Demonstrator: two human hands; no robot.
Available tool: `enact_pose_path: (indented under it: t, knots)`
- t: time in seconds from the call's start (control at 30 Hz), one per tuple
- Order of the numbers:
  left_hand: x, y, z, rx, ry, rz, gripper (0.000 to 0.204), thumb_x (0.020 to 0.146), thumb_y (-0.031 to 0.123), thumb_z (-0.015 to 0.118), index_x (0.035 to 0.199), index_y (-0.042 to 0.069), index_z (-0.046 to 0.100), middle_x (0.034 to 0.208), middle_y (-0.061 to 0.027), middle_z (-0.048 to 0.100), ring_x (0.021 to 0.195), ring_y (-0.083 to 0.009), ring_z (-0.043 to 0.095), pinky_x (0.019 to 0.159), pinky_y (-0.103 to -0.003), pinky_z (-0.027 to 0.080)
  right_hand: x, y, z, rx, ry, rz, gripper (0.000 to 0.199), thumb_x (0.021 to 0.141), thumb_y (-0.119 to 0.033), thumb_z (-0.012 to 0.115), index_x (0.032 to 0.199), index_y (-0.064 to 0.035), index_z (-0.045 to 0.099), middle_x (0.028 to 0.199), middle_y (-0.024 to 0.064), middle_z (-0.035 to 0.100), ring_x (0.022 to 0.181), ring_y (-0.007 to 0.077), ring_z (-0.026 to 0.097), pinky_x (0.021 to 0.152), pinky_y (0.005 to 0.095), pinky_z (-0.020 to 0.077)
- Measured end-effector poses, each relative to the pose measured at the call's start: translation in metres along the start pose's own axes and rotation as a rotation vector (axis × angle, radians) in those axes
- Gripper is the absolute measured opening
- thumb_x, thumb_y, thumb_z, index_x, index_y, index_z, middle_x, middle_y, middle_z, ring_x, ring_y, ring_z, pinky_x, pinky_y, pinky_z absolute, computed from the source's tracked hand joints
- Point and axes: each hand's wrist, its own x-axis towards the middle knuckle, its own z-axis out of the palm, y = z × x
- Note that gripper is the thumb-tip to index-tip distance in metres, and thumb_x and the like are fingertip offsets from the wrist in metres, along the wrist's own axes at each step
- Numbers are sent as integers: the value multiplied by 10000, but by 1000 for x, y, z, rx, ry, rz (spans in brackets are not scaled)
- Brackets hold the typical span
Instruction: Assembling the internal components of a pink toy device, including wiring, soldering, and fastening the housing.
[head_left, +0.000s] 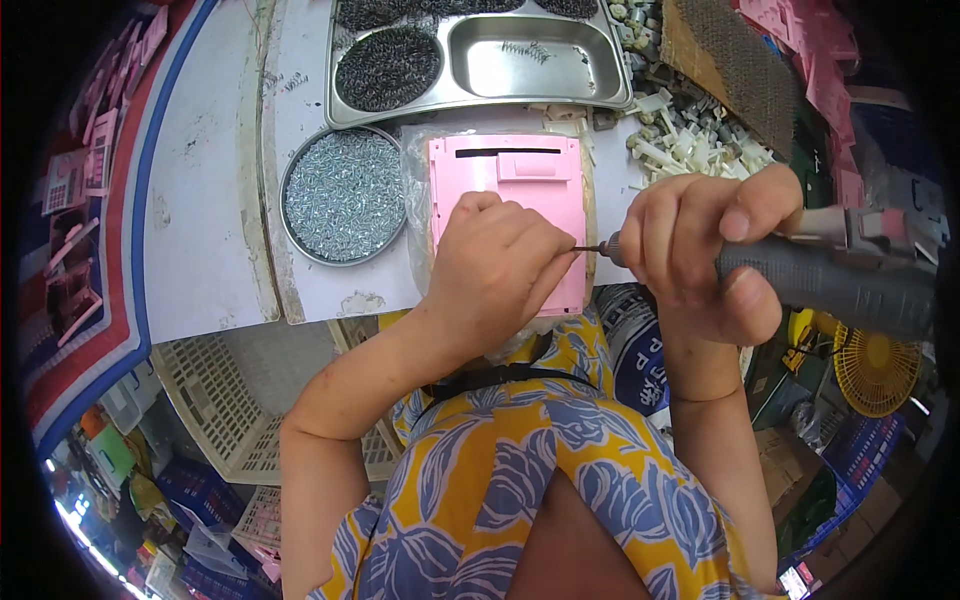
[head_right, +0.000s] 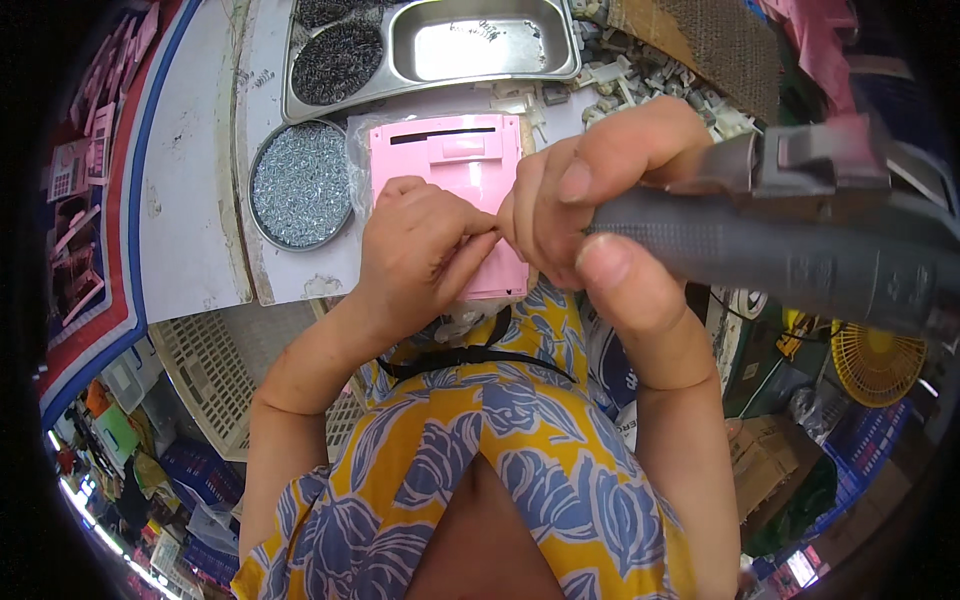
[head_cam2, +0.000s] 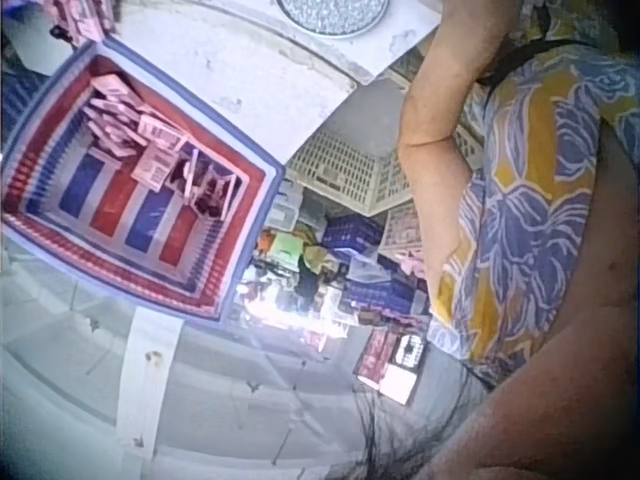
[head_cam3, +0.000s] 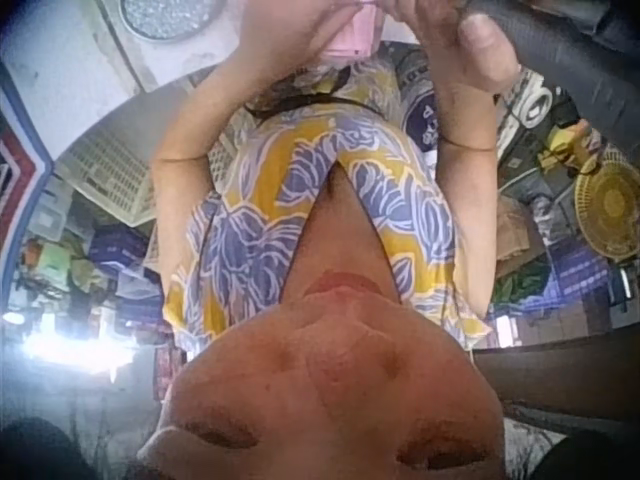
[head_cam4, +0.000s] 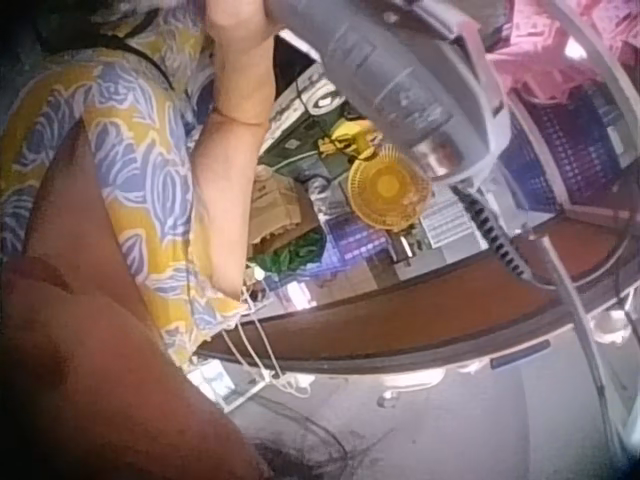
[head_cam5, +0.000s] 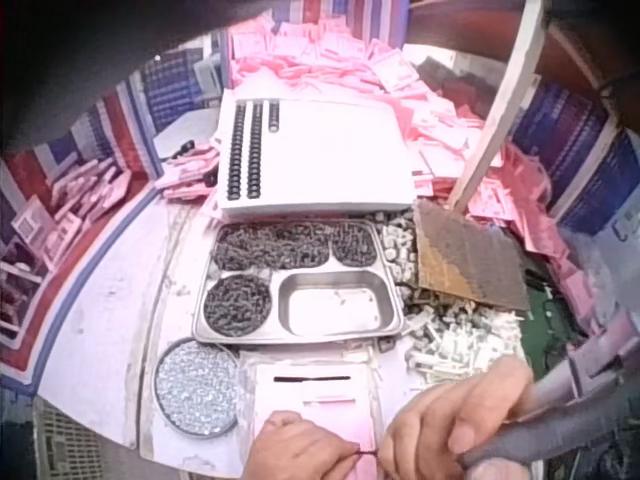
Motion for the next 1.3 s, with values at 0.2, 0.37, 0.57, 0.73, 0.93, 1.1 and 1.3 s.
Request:
enact_pose_path:
  t: [0.2,0.37,0.57,0.73,0.93,1.1,1.3]
  knots:
    - [5,-51,-67,389,237,-223,172,836,187,753,980,98,727,973,-65,693,938,-276,622,924,-422,384,36,41,-49,-70,16,-145,221,929,-95,596,1122,-61,494,656,27,450,558,142,439,561,341,417]
    - [-27,-66,-98,682,-65,-425,117,839,176,745,930,104,727,963,-42,668,1014,-256,592,933,-445,356,37,61,-48,-174,77,-54,130,939,-58,543,1030,-70,452,652,39,430,576,148,418,582,346,403]
    - [-29,-79,-96,594,43,-413,86,885,171,693,879,85,689,917,-68,644,959,-274,579,888,-451,360,43,62,-48,-194,66,80,203,907,-32,617,1056,-35,478,704,40,516,559,137,486,533,310,430]
    - [-26,-92,-104,631,37,-394,97,895,151,682,861,63,660,863,-100,645,849,-305,591,805,-431,412,64,41,-47,-136,-80,-113,321,936,-152,514,1240,-49,533,646,9,406,532,138,388,534,338,382]
    - [-19,-49,-86,162,83,-108,99,843,112,753,878,72,669,838,-84,661,825,-287,607,766,-399,435,63,23,3,48,-273,-34,357,948,-248,551,1268,-100,501,637,-42,451,556,112,430,566,297,396]
    - [-29,-27,-64,38,181,-33,145,799,66,788,907,85,694,849,-48,686,794,-236,624,749,-370,423,62,17,48,39,-233,80,325,946,-274,628,1221,-156,502,620,-52,493,513,100,459,495,266,389]
    - [-30,-25,-54,-153,274,-21,173,784,27,798,916,86,704,845,-31,713,700,-200,625,720,-345,407,56,14,55,38,-195,99,291,941,-279,655,1164,-179,497,608,-56,501,497,93,471,470,256,395]
